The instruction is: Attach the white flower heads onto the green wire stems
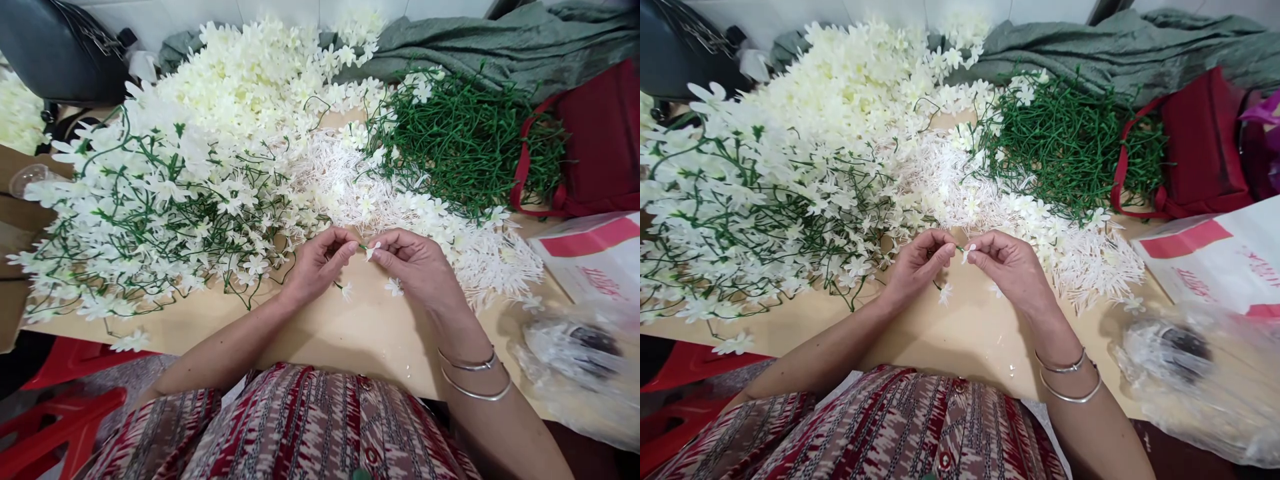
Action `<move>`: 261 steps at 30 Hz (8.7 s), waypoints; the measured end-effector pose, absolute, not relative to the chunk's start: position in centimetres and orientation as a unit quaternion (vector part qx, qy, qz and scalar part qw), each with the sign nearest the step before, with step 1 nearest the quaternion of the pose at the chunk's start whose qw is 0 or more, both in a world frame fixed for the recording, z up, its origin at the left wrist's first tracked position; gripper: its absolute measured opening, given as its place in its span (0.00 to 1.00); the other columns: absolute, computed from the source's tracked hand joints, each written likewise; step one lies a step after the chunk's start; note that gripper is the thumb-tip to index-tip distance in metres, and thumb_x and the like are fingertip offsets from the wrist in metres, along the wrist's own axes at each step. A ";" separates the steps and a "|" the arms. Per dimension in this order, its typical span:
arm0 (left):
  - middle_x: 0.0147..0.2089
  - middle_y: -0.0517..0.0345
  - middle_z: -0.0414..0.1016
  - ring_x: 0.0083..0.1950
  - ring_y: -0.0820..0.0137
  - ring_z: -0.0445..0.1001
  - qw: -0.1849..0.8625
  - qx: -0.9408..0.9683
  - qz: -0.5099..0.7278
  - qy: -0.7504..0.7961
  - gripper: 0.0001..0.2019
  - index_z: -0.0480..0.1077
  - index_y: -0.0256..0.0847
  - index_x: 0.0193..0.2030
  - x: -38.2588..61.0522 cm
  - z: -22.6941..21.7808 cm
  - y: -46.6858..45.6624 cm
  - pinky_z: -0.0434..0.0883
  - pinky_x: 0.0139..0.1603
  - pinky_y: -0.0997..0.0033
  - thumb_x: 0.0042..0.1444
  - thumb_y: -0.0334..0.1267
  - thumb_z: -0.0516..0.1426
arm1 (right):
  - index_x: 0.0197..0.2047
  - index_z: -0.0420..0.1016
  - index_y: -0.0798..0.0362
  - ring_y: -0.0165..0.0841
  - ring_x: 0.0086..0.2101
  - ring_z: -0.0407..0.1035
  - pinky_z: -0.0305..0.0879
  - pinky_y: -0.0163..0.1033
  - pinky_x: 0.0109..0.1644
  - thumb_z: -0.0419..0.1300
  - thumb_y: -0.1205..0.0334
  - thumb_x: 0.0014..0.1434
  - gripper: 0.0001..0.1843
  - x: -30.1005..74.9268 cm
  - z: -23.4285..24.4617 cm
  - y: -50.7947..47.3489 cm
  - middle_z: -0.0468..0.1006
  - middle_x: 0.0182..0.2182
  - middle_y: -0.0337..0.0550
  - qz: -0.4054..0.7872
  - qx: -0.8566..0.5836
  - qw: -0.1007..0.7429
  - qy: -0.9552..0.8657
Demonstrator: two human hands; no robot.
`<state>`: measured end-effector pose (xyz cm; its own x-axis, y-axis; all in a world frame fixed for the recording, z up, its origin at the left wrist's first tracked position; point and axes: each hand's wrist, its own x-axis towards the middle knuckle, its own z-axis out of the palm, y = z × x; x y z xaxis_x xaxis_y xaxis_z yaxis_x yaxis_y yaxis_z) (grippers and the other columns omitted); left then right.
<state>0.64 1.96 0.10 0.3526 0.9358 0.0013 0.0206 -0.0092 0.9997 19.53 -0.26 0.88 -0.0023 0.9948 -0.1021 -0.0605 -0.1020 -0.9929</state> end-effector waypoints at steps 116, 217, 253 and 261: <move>0.41 0.53 0.82 0.41 0.66 0.78 0.177 0.814 0.352 0.428 0.07 0.75 0.39 0.46 2.0 0.8 9.9 0.74 0.46 0.67 0.71 0.37 0.56 | 0.38 0.75 0.51 0.41 0.40 0.69 0.65 0.49 0.50 0.58 0.62 0.65 0.05 20.3 -2.6 1.5 0.78 0.36 0.46 0.076 -0.678 0.444 -0.580; 0.58 0.47 0.83 0.55 0.63 0.83 0.341 0.820 0.311 0.340 0.18 0.72 0.38 0.64 4.6 1.3 5.6 0.78 0.58 0.64 0.74 0.38 0.49 | 0.43 0.69 0.47 0.33 0.30 0.72 0.71 0.43 0.39 0.66 0.65 0.58 0.12 18.3 1.3 0.2 0.77 0.28 0.33 0.179 -0.632 0.587 -0.473; 0.39 0.55 0.85 0.39 0.69 0.83 0.506 0.655 0.435 0.353 0.14 0.78 0.38 0.46 4.7 0.4 6.8 0.78 0.44 0.70 0.65 0.48 0.63 | 0.40 0.79 0.49 0.34 0.37 0.81 0.77 0.45 0.46 0.69 0.60 0.59 0.06 19.0 1.0 0.8 0.85 0.35 0.40 0.348 -0.547 0.641 -0.411; 0.39 0.56 0.84 0.41 0.70 0.83 0.512 0.627 0.459 0.365 0.13 0.78 0.39 0.46 4.4 0.5 7.1 0.77 0.45 0.73 0.64 0.47 0.64 | 0.37 0.80 0.48 0.33 0.35 0.74 0.72 0.43 0.43 0.68 0.62 0.61 0.02 19.2 1.5 0.4 0.81 0.33 0.39 0.221 -0.590 0.599 -0.494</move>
<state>4.38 7.12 0.49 0.3120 0.9282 0.2027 -0.0137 -0.2089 0.9778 19.17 0.41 1.48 0.4149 0.8478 0.3304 0.3180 0.2051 -0.9256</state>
